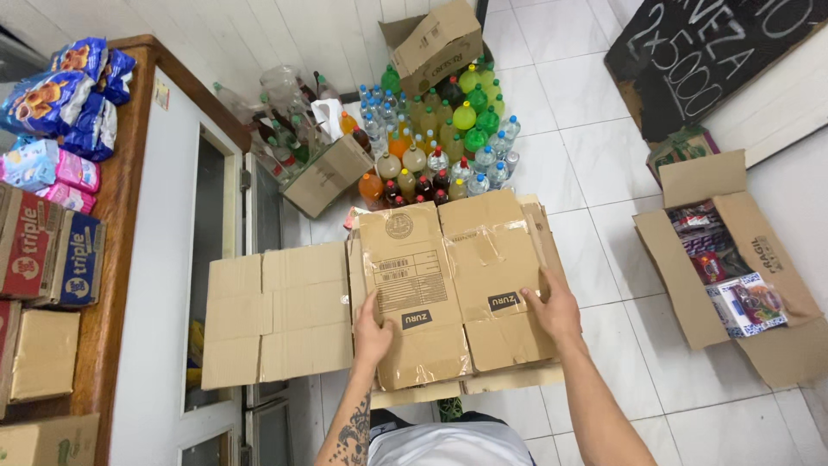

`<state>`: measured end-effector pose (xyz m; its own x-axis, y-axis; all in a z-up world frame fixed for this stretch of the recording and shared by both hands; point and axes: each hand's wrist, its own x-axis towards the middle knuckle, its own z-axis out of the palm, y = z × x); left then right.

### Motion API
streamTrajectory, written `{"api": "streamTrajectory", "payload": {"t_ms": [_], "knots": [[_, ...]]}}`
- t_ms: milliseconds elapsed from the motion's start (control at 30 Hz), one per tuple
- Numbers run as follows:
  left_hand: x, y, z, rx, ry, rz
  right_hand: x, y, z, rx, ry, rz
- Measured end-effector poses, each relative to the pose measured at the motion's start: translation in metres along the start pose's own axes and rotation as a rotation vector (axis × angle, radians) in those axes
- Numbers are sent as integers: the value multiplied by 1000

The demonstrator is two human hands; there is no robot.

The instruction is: The person organizes various cardboard boxes and flattened cartons by picking them up, unfolding them, and stacking them onto a counter or into piles by hand.

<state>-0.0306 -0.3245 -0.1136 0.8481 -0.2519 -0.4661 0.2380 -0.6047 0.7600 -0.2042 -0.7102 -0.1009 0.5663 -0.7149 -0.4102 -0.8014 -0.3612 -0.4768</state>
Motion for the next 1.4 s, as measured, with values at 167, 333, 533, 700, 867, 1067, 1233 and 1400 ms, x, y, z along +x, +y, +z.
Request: {"api": "streamTrajectory", "payload": {"t_ms": [167, 333, 533, 700, 867, 1067, 1233, 1400], "knots": [[-17, -5, 4, 439, 40, -6, -5, 10, 38, -317, 89, -120], [-43, 36, -8, 636, -44, -32, -34, -20, 44, -461, 138, -540], [-45, 34, -5, 600, -25, -50, -59, -45, 51, -658, -275, -594], [-56, -2, -9, 218, 117, 62, -46, -45, 58, -669, -180, -570], [-72, -79, -53, 22, 286, 40, -20, -39, 93, -387, -135, -863], [-117, -172, -152, -71, 561, 62, -67, -120, 174, -137, -261, -1033], [-193, -182, -244, -174, 682, -59, -136, -210, 230, -79, -442, -1244], [-258, -154, -316, -248, 830, 0, -185, -278, 281, 96, -449, -1271]]}}
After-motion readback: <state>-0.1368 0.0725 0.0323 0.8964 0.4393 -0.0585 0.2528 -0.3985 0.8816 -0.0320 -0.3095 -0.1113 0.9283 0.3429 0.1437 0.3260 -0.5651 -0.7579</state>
